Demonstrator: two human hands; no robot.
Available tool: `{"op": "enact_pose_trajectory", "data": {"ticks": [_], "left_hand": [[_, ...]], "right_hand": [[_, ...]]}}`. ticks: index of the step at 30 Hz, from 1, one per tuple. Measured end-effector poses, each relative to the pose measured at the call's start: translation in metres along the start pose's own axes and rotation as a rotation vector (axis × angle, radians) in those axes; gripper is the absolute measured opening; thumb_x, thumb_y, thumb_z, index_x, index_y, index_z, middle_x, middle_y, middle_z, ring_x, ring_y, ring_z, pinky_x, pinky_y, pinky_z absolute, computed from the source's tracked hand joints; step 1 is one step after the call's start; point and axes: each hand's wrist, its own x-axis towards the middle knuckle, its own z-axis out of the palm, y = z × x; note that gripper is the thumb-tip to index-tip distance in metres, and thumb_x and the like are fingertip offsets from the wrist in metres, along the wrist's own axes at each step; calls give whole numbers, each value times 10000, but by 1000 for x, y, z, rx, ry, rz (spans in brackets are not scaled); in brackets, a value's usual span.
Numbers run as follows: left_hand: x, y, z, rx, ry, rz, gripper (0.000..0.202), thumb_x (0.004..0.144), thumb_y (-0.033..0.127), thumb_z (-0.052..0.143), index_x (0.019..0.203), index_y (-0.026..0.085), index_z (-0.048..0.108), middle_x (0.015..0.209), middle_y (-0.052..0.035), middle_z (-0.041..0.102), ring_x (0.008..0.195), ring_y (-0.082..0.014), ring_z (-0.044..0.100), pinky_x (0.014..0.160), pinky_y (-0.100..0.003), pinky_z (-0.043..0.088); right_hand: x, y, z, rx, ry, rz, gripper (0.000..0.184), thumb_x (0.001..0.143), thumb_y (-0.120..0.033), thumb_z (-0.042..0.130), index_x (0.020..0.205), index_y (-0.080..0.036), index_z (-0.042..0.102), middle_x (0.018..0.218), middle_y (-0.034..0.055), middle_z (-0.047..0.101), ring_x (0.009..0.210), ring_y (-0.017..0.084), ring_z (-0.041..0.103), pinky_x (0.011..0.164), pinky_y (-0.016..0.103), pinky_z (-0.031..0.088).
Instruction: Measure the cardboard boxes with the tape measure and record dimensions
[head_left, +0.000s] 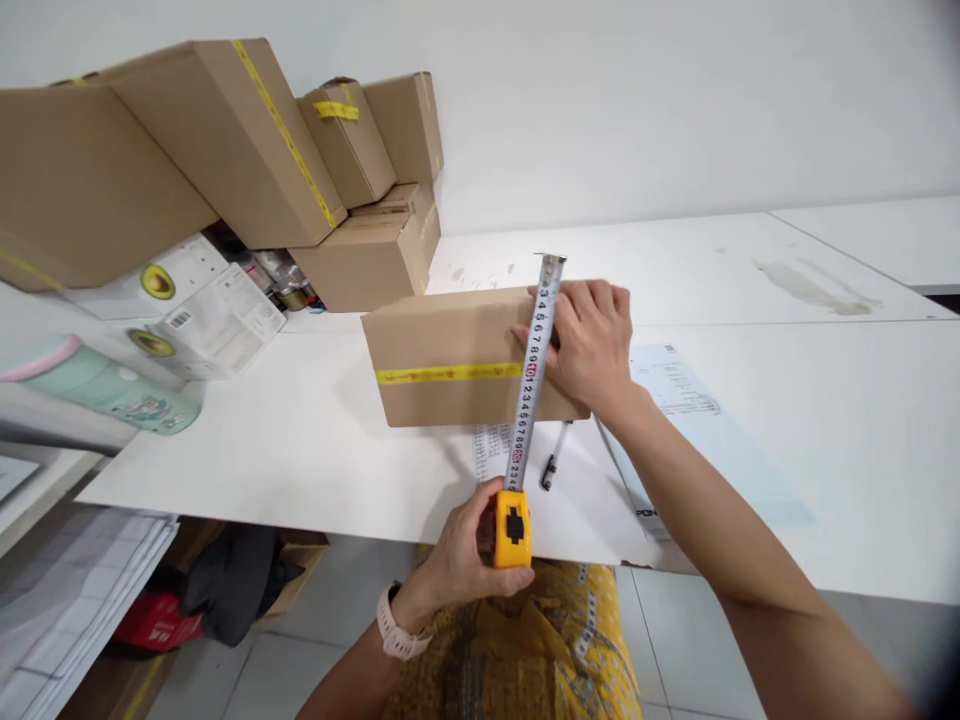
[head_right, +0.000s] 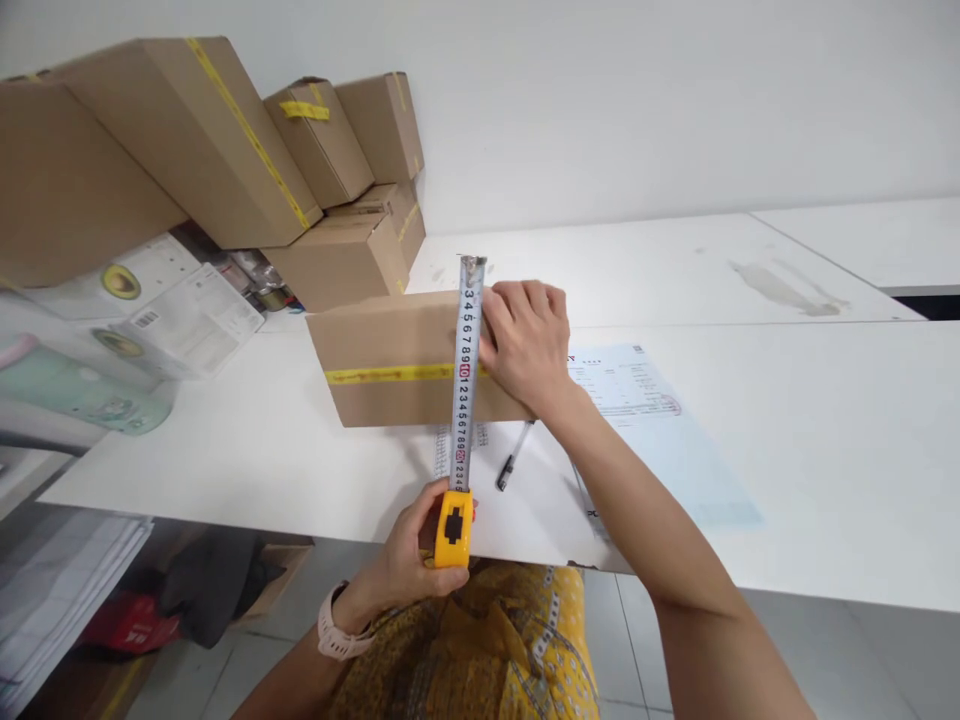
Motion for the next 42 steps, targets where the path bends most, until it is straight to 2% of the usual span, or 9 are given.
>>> {"op": "enact_pose_trajectory", "data": {"ticks": [8, 13, 19, 23, 26, 29, 35, 39, 42], "left_hand": [[2, -4, -2, -16, -9, 13, 877, 641, 356, 864, 1424, 222, 492, 1156, -96, 679, 1034, -298, 653, 899, -418, 559], [4, -7, -6, 19, -74, 17, 893, 656, 379, 857, 1450, 233, 475, 1185, -91, 666, 1056, -297, 646, 921, -442, 564], [5, -6, -8, 111, -119, 62, 930, 626, 408, 884, 1436, 211, 472, 1248, -121, 629, 1046, -285, 630, 882, -427, 575], [2, -6, -4, 108, -118, 81, 959, 635, 417, 898, 1463, 240, 447, 1227, -107, 618, 973, -249, 639, 817, -387, 583], [1, -10, 0, 26, -95, 91, 1203, 673, 386, 900, 1619, 306, 162, 1266, -103, 605, 1012, -241, 646, 852, -391, 582], [2, -18, 2, 6, -59, 139, 1334, 688, 376, 900, 1642, 328, -30, 1293, -114, 586, 1080, -257, 637, 910, -426, 568], [1, -29, 10, 39, 79, 269, 1308, 717, 421, 885, 1641, 325, -36, 1258, -106, 560, 1056, -248, 643, 922, -450, 571], [-4, -10, 3, 143, 206, 374, 1202, 761, 445, 863, 1639, 298, 55, 1204, -97, 605, 1067, -253, 664, 967, -473, 567], [0, 23, -23, 329, 374, 607, 1145, 760, 446, 874, 1625, 307, 137, 1291, -124, 583, 1159, -292, 657, 1001, -501, 567]], "right_hand": [[-67, -1, 6, 172, -18, 33, 420, 1037, -487, 365, 1265, -332, 683, 1282, 97, 708, 1222, 342, 579, 1033, 584, 398], [-42, 1, -34, 766, 151, 340, 578, 1059, -604, 226, 1380, -296, 595, 1194, 100, 729, 1009, 264, 682, 849, 475, 557], [-4, 2, -72, 1220, 138, 212, 438, 887, -565, 736, 1220, -283, 697, 842, -19, 737, 658, 133, 668, 596, 290, 578], [-18, -6, -83, 1193, 279, 201, 186, 907, -367, 775, 1071, -286, 744, 674, -51, 684, 596, 116, 676, 543, 252, 571], [-55, -18, -79, 1177, 311, 254, 151, 926, -264, 751, 1076, -276, 733, 654, -50, 673, 599, 113, 691, 446, 217, 490], [-101, -34, -66, 1095, 177, 217, 222, 932, -207, 725, 1141, -270, 686, 762, -29, 723, 670, 144, 737, 485, 245, 531], [-152, -45, -35, 642, 72, -131, 200, 929, -137, 677, 1104, -225, 637, 793, 11, 748, 636, 142, 670, 562, 269, 516], [-167, -25, -11, 361, 101, 154, 81, 998, -236, 574, 1031, -204, 640, 748, 17, 706, 615, 140, 628, 571, 272, 473], [-174, -11, 1, 166, -122, 429, 292, 1012, -444, 539, 1113, -192, 647, 759, 23, 692, 678, 187, 651, 575, 301, 425]]}}
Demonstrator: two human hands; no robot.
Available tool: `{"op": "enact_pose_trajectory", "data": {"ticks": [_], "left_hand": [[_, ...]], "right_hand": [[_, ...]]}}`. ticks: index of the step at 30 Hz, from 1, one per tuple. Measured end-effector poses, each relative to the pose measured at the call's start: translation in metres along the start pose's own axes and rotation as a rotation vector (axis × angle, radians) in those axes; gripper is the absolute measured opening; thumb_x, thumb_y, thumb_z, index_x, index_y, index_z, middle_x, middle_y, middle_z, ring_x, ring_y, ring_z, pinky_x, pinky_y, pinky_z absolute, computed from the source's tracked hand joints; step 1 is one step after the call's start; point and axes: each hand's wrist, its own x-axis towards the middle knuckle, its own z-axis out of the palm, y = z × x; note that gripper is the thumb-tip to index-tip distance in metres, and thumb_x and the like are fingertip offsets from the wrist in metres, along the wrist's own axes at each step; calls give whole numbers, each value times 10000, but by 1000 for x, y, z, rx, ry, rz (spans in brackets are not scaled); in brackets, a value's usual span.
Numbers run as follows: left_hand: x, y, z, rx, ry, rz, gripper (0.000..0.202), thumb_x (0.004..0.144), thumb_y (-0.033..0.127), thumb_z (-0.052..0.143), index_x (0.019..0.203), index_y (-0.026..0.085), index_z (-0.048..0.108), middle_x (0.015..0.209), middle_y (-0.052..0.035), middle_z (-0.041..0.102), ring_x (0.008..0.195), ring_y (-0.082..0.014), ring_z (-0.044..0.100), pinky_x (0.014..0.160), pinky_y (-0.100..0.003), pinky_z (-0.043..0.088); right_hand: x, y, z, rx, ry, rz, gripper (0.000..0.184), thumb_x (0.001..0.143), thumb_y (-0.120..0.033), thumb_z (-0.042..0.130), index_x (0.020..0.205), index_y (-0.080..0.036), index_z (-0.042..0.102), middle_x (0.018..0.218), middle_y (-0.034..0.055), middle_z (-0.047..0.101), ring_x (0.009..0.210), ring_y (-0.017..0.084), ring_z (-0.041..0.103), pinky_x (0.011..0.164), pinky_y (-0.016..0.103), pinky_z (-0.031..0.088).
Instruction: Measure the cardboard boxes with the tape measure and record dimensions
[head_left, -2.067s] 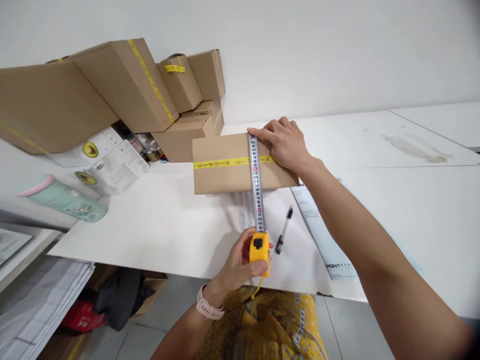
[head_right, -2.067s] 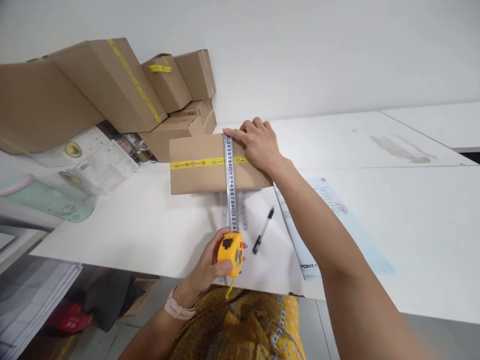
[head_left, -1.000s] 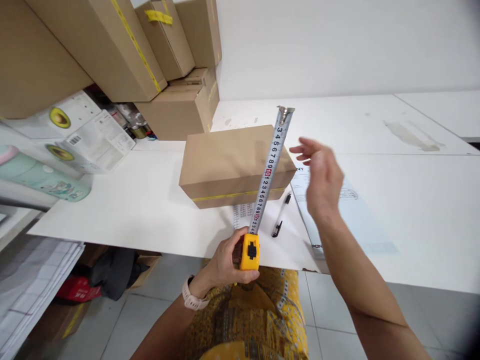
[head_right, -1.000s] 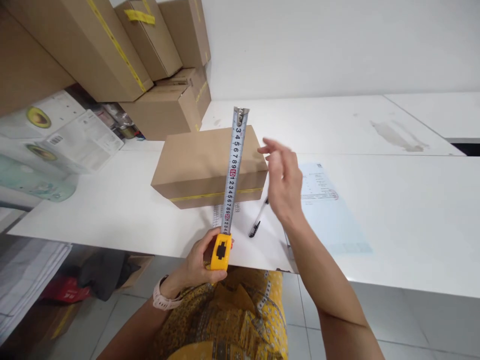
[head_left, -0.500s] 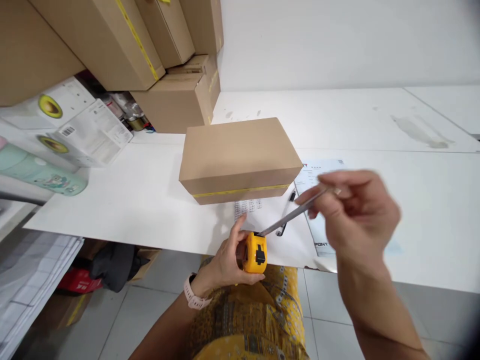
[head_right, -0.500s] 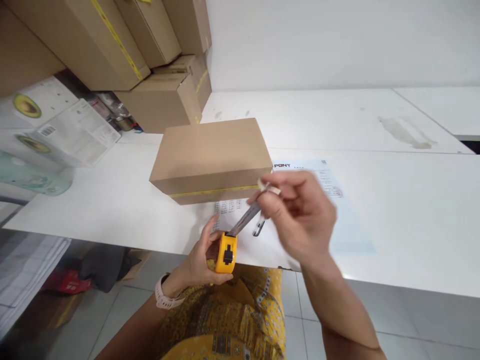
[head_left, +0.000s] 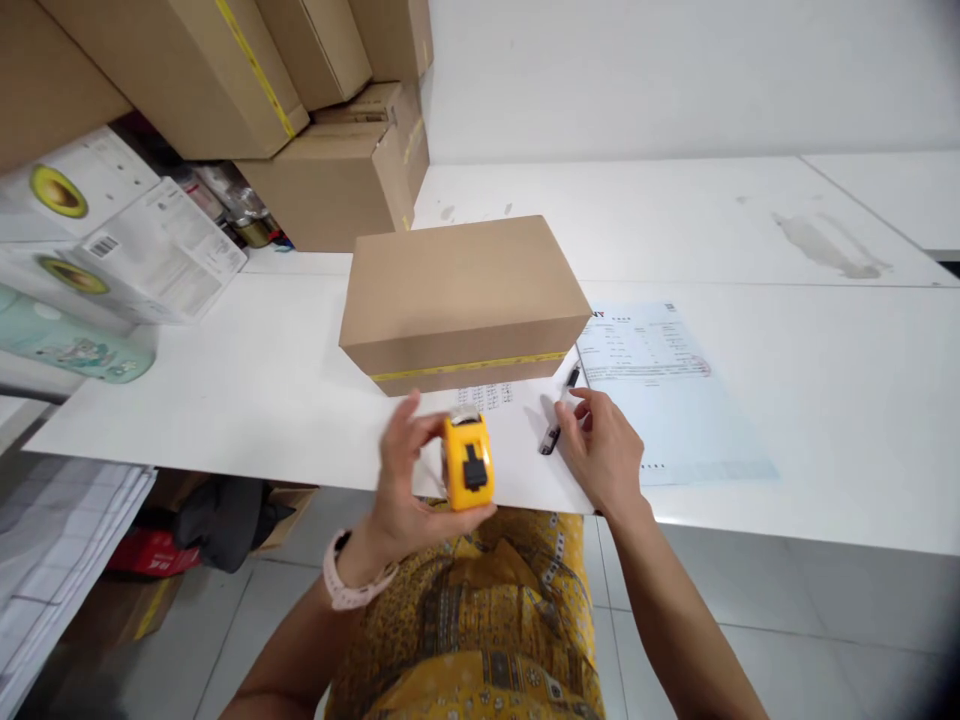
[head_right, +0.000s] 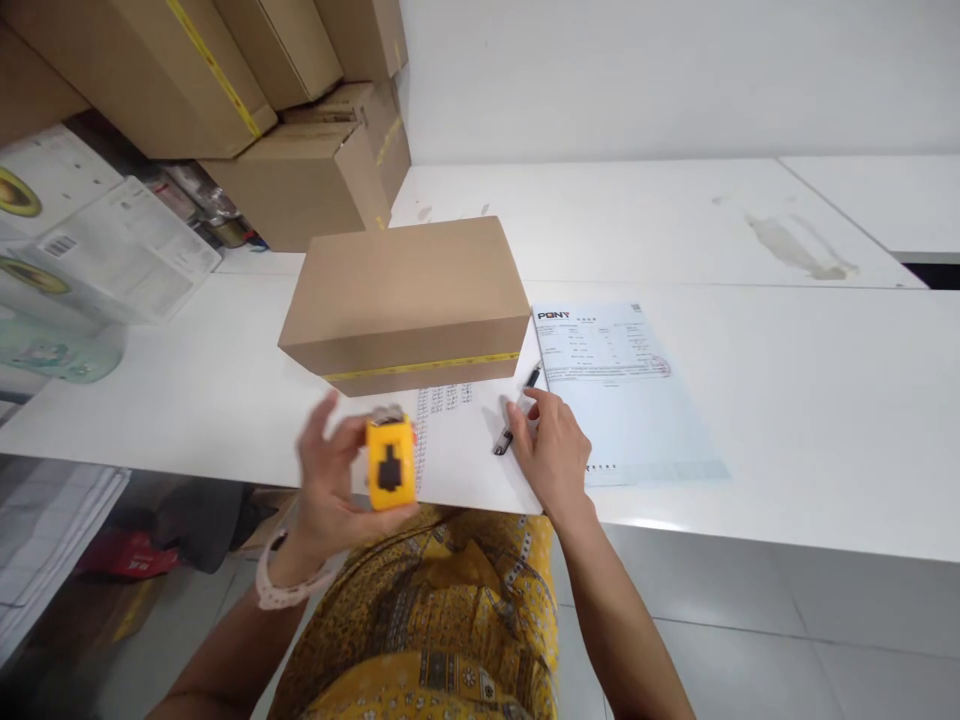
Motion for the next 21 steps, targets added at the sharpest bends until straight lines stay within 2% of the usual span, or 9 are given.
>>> {"op": "enact_pose_trajectory", "data": {"ticks": [3, 5, 8, 11, 14, 17, 18, 19, 21], "left_hand": [[50, 8, -33, 280, 163, 222, 1024, 742, 500, 879, 1561, 330, 289, 1429, -130, 512, 1225, -331, 638, 966, -510, 600], [87, 9, -50, 501, 144, 241, 883, 787, 477, 848, 1514, 311, 376, 1452, -121, 532, 1298, -336, 595, 1032, -510, 570], [133, 2, -60, 681, 35, 205, 712, 867, 413, 770, 1485, 298, 436, 1472, -92, 571, 1362, -310, 553, 1119, -489, 512], [156, -10, -58, 779, -26, 183, 671, 878, 398, 735, 1478, 268, 465, 1507, -81, 567, 1367, -306, 552, 1126, -509, 498], [156, -17, -50, 832, 0, 209, 558, 918, 374, 671, 1432, 208, 530, 1513, -119, 563, 1386, -326, 531, 1144, -544, 462], [133, -20, -36, 752, 75, 373, 440, 952, 323, 620, 1368, 186, 578, 1457, -130, 601, 1389, -329, 530, 1162, -575, 424], [122, -21, -30, 684, 40, 449, 398, 959, 295, 609, 1346, 202, 589, 1410, -104, 634, 1355, -309, 566, 1152, -569, 437], [109, -24, -24, 598, -49, 520, 359, 966, 264, 597, 1323, 224, 601, 1348, -69, 672, 1301, -280, 615, 1133, -547, 464], [84, -33, -11, 426, -360, 602, 335, 979, 245, 586, 1313, 243, 609, 1275, -36, 714, 1242, -232, 658, 1122, -477, 490]], "right_hand": [[2, 1, 4, -114, -211, 86, 497, 971, -593, 547, 1253, -189, 617, 844, 53, 720, 845, 257, 691, 629, 325, 423], [5, -4, 5, -157, -281, 92, 543, 960, -604, 554, 1301, -184, 600, 934, 89, 741, 943, 291, 691, 659, 337, 432], [8, -11, 2, -178, -339, 108, 487, 982, -496, 537, 1348, -177, 582, 1037, 118, 752, 986, 298, 686, 654, 336, 431], [11, -11, -1, -174, -351, 135, 428, 974, -290, 470, 1359, -157, 601, 1011, 122, 760, 903, 272, 692, 649, 336, 435], [8, -4, -7, -39, -298, 170, 408, 918, -213, 470, 1255, -152, 692, 923, 109, 766, 784, 239, 691, 675, 350, 476], [-5, 4, -19, 411, -148, 259, 317, 941, -260, 508, 1134, -190, 749, 849, 66, 772, 742, 214, 712, 722, 373, 552], [-10, 5, -24, 581, -88, 276, 297, 955, -280, 519, 1123, -206, 754, 865, 60, 782, 766, 217, 729, 745, 389, 574], [-15, 6, -30, 719, -25, 280, 279, 962, -293, 538, 1123, -221, 754, 897, 58, 792, 803, 224, 744, 766, 408, 591], [-22, 5, -43, 843, 118, 258, 229, 932, -288, 627, 1116, -241, 754, 928, 54, 800, 830, 235, 754, 768, 426, 605]]}}
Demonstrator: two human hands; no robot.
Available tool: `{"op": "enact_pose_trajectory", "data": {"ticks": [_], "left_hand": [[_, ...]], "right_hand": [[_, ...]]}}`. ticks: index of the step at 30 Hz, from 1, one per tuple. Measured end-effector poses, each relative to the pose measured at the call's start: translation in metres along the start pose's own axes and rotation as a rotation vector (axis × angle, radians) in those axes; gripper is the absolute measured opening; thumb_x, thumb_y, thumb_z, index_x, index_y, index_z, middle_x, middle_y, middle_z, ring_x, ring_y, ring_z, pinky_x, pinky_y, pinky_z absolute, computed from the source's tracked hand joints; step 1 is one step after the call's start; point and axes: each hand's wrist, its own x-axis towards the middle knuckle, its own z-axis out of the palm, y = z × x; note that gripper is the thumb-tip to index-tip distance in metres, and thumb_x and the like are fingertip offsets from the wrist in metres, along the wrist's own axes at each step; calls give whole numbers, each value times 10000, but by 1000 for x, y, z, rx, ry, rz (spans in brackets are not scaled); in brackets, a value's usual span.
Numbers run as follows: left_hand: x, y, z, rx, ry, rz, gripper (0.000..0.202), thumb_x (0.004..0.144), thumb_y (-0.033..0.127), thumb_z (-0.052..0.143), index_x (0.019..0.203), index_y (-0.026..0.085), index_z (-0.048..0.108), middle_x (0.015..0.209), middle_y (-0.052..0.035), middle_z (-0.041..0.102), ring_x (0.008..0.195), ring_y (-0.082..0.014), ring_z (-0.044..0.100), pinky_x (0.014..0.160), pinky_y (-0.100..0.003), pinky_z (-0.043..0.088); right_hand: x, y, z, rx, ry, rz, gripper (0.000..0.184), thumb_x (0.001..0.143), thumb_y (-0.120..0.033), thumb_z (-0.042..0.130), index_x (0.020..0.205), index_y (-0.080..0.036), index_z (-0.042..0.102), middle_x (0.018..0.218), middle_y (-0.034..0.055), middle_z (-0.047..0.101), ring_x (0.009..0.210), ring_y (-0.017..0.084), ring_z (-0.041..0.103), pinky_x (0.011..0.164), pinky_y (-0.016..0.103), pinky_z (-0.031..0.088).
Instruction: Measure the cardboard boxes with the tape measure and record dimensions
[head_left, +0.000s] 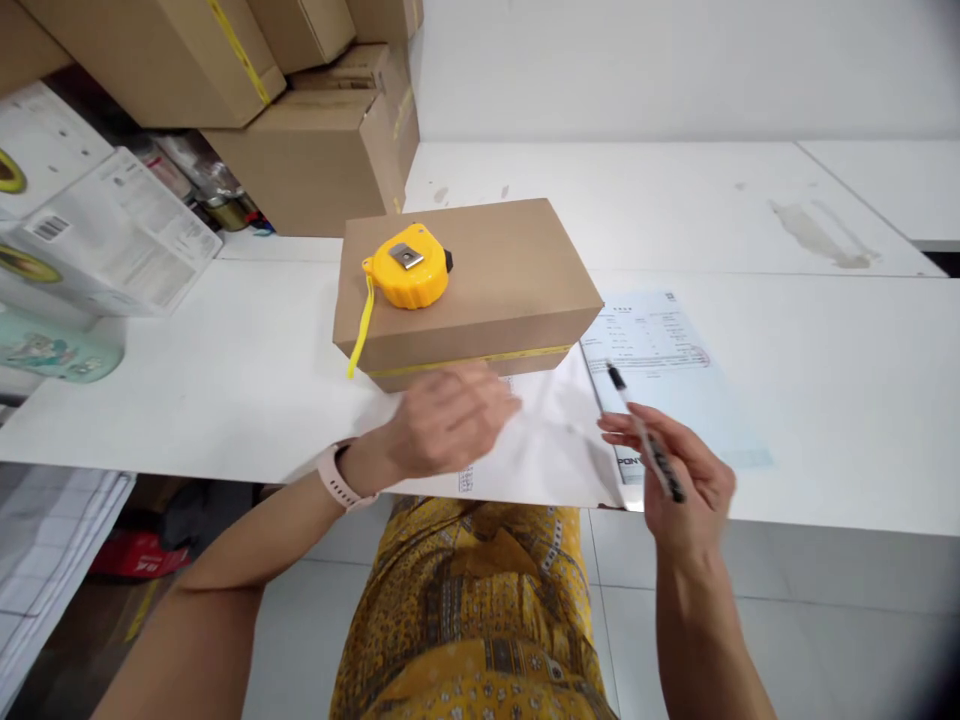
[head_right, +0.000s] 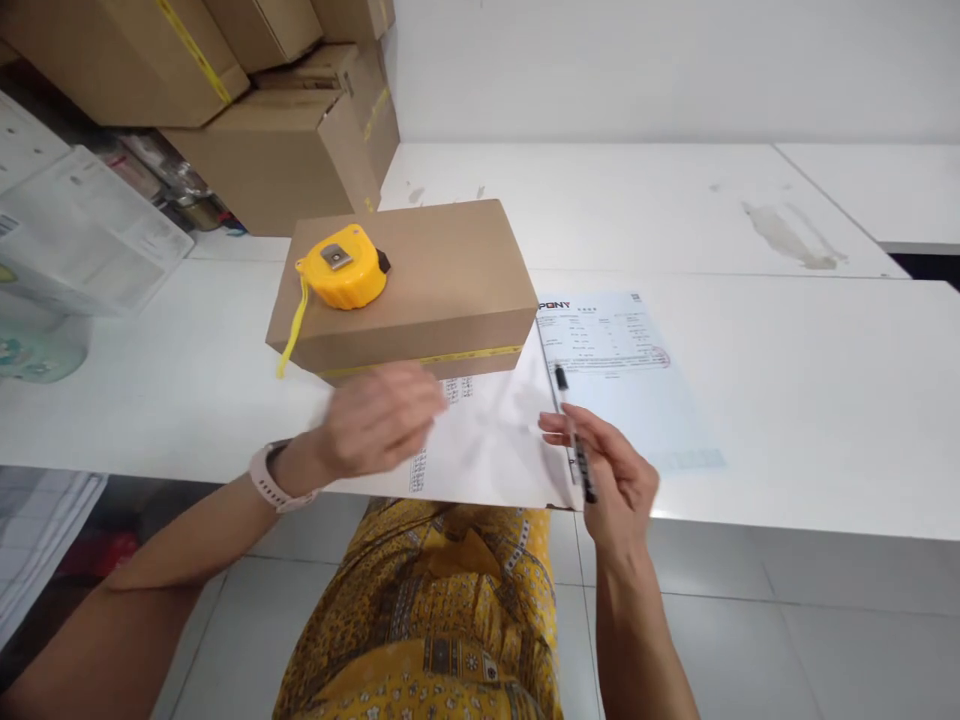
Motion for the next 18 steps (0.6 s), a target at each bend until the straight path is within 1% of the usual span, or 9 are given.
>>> {"op": "enact_pose_trajectory", "data": {"ticks": [2, 3, 4, 6, 8, 10, 12, 15, 18], "left_hand": [[-17, 8, 20, -147, -289, 45, 486, 973, 371, 622, 1425, 211, 540, 1420, -98, 647, 1377, -259, 565, 1196, -466, 415], [-24, 11, 28, -176, -425, 29, 637, 957, 464, 638, 1501, 182, 465, 1529, -143, 554, 1470, -287, 465, 1242, -483, 344], [-29, 13, 35, -181, -537, 6, 794, 934, 554, 644, 1564, 152, 374, 1621, -181, 432, 1543, -313, 346, 1275, -509, 262], [-36, 15, 45, -162, -669, -24, 1003, 897, 675, 635, 1623, 113, 231, 1704, -221, 226, 1606, -343, 152, 1298, -554, 119], [-37, 17, 50, -138, -705, -26, 1070, 884, 719, 623, 1631, 87, 191, 1715, -244, 147, 1615, -359, 60, 1293, -574, 38], [-35, 19, 54, -126, -703, -19, 1131, 852, 762, 628, 1629, 68, 187, 1712, -265, 115, 1613, -380, 16, 1285, -585, 3], [-34, 20, 57, -129, -695, -9, 1172, 825, 767, 653, 1629, 60, 176, 1711, -275, 99, 1611, -391, -9, 1281, -594, -3], [-34, 21, 62, -143, -673, -7, 1199, 801, 720, 713, 1631, 53, 161, 1709, -284, 108, 1609, -400, -13, 1279, -603, 2], [-36, 21, 65, -168, -647, -13, 1173, 800, 675, 735, 1621, 40, 188, 1696, -299, 153, 1606, -411, 28, 1284, -597, 35]], "right_hand": [[-4, -11, -6, 13, 136, -96, 201, 841, -278, 765, 1038, -241, 754, 832, 30, 777, 738, 221, 728, 678, 387, 586], [-5, -17, -7, 22, 204, -150, 172, 791, -278, 821, 938, -238, 743, 729, 4, 731, 645, 196, 680, 601, 349, 548], [-5, -23, -8, 49, 265, -196, 161, 768, -297, 849, 816, -235, 709, 612, -26, 645, 550, 164, 600, 520, 308, 481], [-5, -31, -7, 159, 321, -228, 341, 822, -398, 810, 625, -230, 588, 457, -69, 401, 431, 111, 390, 418, 255, 309], [-3, -34, -3, 269, 263, -139, 449, 917, -547, 673, 613, -234, 573, 439, -70, 313, 414, 106, 319, 404, 247, 274], [0, -32, 5, 303, 91, 27, 496, 958, -682, 507, 774, -254, 676, 505, -29, 489, 470, 143, 482, 463, 291, 427], [5, -25, 18, 286, -114, 181, 565, 948, -749, 433, 957, -260, 717, 686, 35, 677, 643, 204, 659, 618, 384, 562], [18, -9, 39, 293, -319, 328, 494, 866, -710, 630, 980, -234, 700, 783, 54, 725, 740, 216, 700, 707, 395, 587], [32, 9, 56, 306, -387, 383, 395, 764, -553, 828, 787, -231, 599, 655, -31, 614, 610, 140, 590, 618, 304, 526]]}}
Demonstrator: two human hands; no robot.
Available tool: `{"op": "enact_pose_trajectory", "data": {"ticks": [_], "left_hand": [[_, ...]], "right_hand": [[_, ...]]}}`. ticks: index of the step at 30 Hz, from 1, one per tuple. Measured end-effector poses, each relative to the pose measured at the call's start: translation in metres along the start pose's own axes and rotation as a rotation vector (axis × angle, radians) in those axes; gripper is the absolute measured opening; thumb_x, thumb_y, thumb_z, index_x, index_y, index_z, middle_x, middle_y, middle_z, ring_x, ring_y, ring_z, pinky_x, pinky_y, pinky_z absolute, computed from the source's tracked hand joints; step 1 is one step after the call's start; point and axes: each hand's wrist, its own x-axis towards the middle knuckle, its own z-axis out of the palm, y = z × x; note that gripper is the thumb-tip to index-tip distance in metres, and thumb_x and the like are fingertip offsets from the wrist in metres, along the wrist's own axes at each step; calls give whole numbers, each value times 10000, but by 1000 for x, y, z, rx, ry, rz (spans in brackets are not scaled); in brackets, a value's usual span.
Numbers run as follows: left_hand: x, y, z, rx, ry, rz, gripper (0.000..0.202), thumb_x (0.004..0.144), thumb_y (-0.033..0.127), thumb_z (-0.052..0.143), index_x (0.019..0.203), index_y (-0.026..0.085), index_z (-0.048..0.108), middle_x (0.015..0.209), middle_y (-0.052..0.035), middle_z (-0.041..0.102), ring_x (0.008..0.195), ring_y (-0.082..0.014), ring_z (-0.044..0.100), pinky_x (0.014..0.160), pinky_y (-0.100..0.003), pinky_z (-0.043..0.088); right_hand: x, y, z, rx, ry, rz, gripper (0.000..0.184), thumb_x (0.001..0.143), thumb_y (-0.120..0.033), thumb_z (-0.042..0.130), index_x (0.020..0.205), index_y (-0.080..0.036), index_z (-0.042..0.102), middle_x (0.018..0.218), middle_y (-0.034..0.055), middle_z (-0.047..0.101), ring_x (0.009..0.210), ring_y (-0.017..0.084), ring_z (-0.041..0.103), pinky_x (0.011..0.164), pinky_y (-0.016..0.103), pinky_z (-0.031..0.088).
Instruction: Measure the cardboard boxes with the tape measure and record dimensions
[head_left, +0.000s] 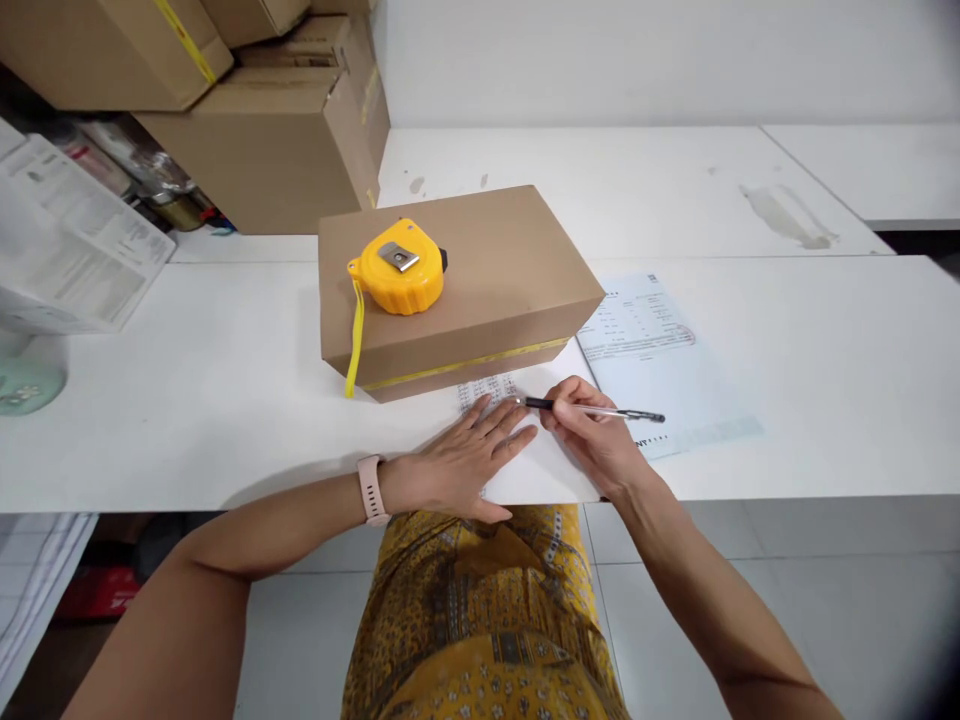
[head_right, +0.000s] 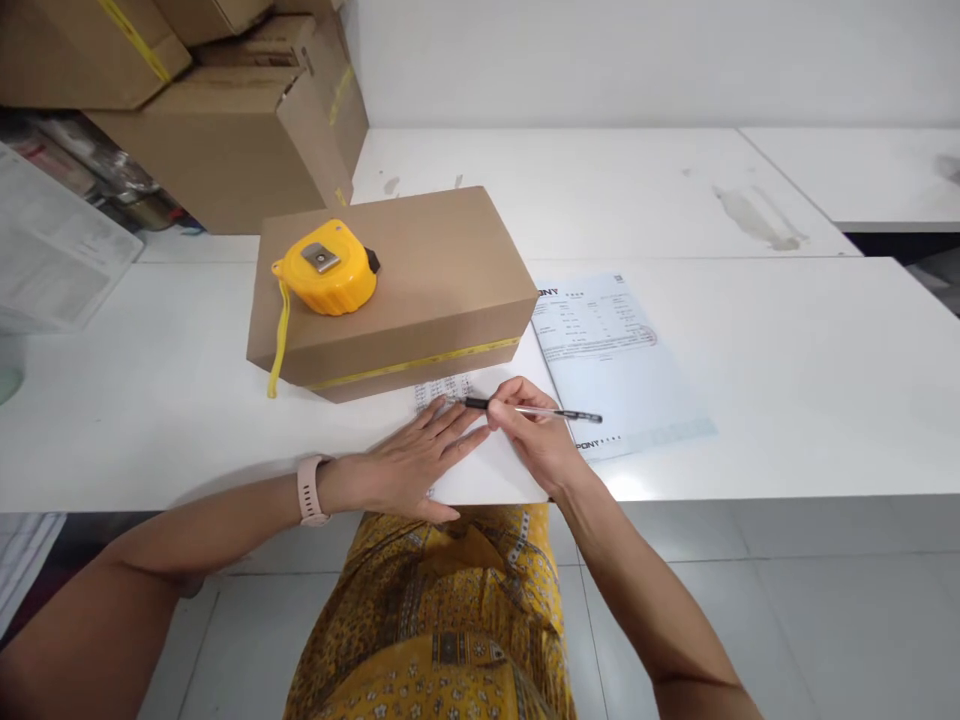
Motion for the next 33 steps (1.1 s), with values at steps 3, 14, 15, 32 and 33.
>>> {"op": "enact_pose_trajectory", "data": {"ticks": [3, 14, 15, 32, 33], "left_hand": [[0, 0, 1, -38, 38, 11, 1118, 790, 624, 760, 1594, 32, 257, 1690, -306, 167, 1598, -431, 81, 1288, -595, 82], [-4, 1, 3, -111, 137, 65, 933, 867, 564, 684, 1540, 0, 369, 1645, -300, 313, 1568, -417, 235, 1299, -547, 163], [-4, 1, 4, -110, 141, 63, 930, 870, 582, 674, 1536, 4, 379, 1639, -295, 329, 1564, -416, 246, 1299, -546, 165], [-3, 3, 1, -151, 157, 45, 891, 899, 620, 634, 1524, 27, 406, 1630, -271, 368, 1556, -399, 277, 1287, -538, 202], [-3, 3, 1, -146, 157, 44, 890, 901, 621, 632, 1525, 28, 407, 1626, -269, 378, 1554, -397, 284, 1290, -535, 198]], "right_hand": [[16, 9, -1, -84, -4, -28, 381, 792, -508, 810, 761, -233, 547, 609, -76, 513, 544, 104, 482, 544, 256, 455], [14, 16, 3, -510, 94, -82, 214, 863, -404, 736, 865, -215, 636, 735, -7, 709, 609, 123, 618, 565, 261, 506], [14, 17, 4, -539, 118, -99, 210, 864, -392, 728, 834, -217, 615, 685, -23, 678, 561, 110, 574, 522, 245, 468], [18, 22, 6, -553, 211, -82, 240, 863, -404, 729, 771, -219, 607, 654, -27, 632, 554, 110, 537, 510, 249, 459], [17, 22, 6, -573, 219, -84, 244, 868, -394, 717, 751, -221, 589, 633, -33, 614, 542, 106, 518, 501, 246, 445]]}}
